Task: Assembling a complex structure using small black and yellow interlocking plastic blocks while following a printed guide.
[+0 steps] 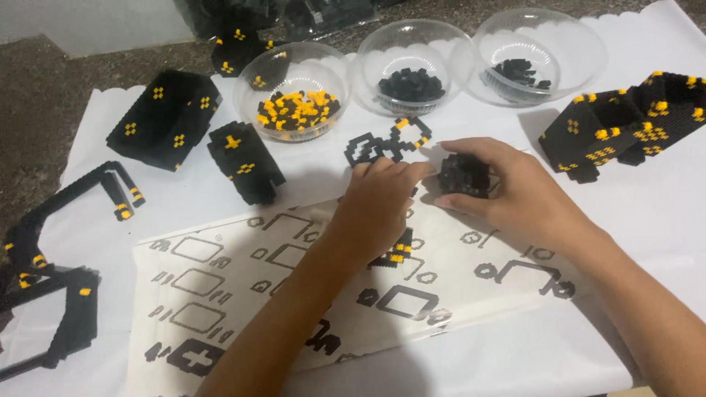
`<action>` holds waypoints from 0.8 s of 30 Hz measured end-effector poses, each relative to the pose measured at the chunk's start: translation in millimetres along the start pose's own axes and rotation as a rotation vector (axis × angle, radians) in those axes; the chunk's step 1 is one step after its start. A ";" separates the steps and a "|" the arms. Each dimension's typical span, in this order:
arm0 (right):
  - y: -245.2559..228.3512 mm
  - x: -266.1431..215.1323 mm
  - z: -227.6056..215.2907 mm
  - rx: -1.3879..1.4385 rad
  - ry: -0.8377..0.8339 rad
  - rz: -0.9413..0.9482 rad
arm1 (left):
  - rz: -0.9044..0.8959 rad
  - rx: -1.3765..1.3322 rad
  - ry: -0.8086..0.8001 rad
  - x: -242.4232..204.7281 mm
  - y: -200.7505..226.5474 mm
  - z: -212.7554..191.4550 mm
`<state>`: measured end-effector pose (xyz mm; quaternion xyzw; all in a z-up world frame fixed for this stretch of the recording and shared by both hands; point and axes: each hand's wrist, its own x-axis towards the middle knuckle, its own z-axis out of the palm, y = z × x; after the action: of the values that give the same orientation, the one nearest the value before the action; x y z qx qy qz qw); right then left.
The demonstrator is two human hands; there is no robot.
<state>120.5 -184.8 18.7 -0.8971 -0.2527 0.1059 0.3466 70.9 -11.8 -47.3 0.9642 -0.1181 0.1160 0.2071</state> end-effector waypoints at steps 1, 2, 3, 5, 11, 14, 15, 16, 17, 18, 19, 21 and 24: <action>2.0 0.5 -1.0 0.002 0.004 0.001 | 0.004 0.002 -0.001 0.6 -0.1 -0.5; 4.1 1.1 -2.0 -0.007 0.005 -0.010 | 0.028 0.024 0.044 1.3 -0.4 -0.8; 6.2 1.9 -2.4 -0.015 0.006 -0.021 | 0.053 0.047 0.088 1.9 -1.2 -1.2; 9.7 2.6 -4.0 -0.020 0.020 -0.031 | 0.103 0.030 0.104 0.2 -3.8 -0.9; 0.6 -5.0 -3.4 -0.044 0.032 -0.143 | 0.226 -0.077 0.154 -8.0 -9.1 -5.6; 0.4 -8.5 2.1 -0.091 0.143 -0.485 | 0.170 -0.425 0.241 -18.6 6.5 -31.5; 1.1 -11.5 4.7 -0.084 0.196 -0.650 | 0.120 -0.656 0.330 -24.5 15.2 -40.5; 4.2 -11.3 8.3 -0.086 0.194 -0.651 | 0.120 -0.657 0.332 -28.0 18.2 -45.4; 7.1 -11.3 12.6 -0.092 0.196 -0.736 | 0.026 -0.702 0.344 -31.8 20.7 -50.5; 9.8 -11.3 17.0 -0.098 0.197 -0.820 | -0.069 -0.745 0.354 -35.7 23.1 -55.8; 2.6 -13.6 19.3 -0.100 0.197 -0.823 | -0.068 -0.745 0.358 -36.8 17.8 -56.1; -11.5 -19.7 24.6 -0.139 0.090 -0.916 | -0.005 -0.966 0.388 -40.5 8.2 -56.6; -3.6 -22.3 33.3 -0.166 -0.122 -0.893 | -0.028 -0.880 0.407 -43.5 0.9 -66.2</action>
<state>88.1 -175.3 -3.0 -0.7173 -0.6422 -0.0221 0.2695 17.9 23.4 -0.1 0.7442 -0.0999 0.2385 0.6159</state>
